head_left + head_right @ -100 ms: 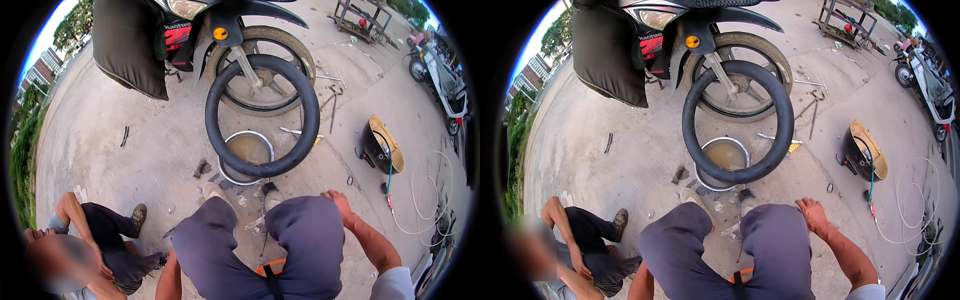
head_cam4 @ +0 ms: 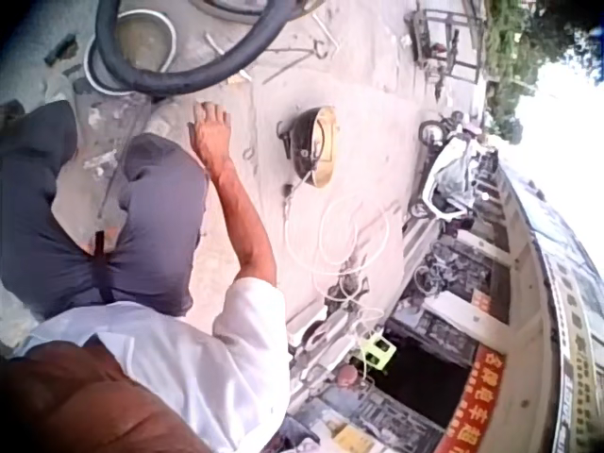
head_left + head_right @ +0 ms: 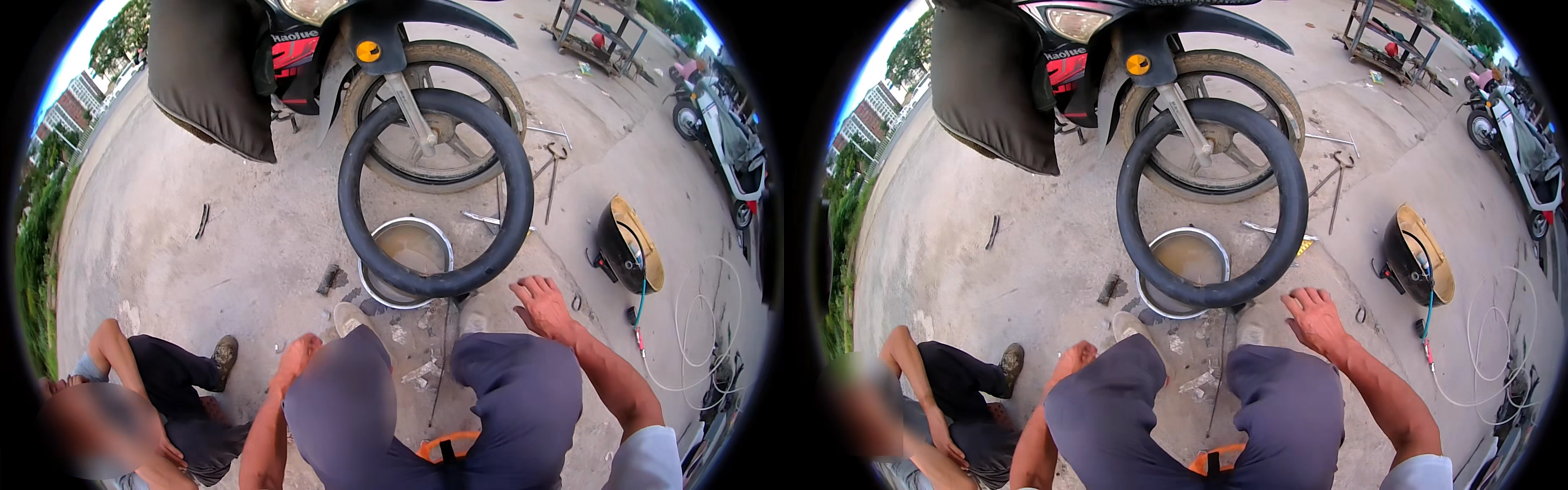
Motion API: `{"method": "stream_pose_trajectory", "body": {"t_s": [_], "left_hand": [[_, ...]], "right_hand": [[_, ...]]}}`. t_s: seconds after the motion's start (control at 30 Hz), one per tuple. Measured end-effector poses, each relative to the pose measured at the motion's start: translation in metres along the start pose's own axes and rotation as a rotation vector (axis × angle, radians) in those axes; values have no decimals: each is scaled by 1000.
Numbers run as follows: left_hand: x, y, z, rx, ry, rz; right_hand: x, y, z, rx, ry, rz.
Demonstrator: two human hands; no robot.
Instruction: The person submerges sections of a motorcycle inner tube into a basin of water and squeezes the tube to check for air bubbles.
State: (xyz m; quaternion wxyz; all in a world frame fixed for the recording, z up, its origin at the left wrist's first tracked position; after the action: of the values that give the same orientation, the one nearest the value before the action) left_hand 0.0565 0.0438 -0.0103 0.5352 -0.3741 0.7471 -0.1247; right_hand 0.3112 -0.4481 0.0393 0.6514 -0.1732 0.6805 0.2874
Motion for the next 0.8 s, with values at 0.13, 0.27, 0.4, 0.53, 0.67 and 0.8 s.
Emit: {"method": "stream_pose_trajectory", "body": {"t_s": [0.13,0.27,0.4,0.53,0.67,0.8], "left_hand": [[-30,-57,99,449,-124,234],[-14,-104,186,741,-74,401],[0,-99,226,806,12,606],[28,-92,255,862,79,698],[29,-90,263,844,134,676],[36,-87,271,922,149,762]], "right_hand": [[-3,51,95,-200,0,-127],[52,48,134,-256,229,-345],[92,64,147,-271,439,-316],[89,51,145,-333,291,-203],[89,57,158,-342,366,-198],[102,64,163,-345,402,-230]]}}
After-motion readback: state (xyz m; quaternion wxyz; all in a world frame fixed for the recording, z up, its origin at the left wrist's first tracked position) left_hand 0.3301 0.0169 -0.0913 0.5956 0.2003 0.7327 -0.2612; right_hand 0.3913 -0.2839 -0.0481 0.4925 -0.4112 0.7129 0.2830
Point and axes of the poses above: each hand's wrist, its own z-axis towards the middle knuckle, its own x-axis out of the palm, y = z × x, the point moved 4 cm from there along z, towards the middle knuckle, and after that the axes turned 14 degrees about x, right-handed, at the moved point
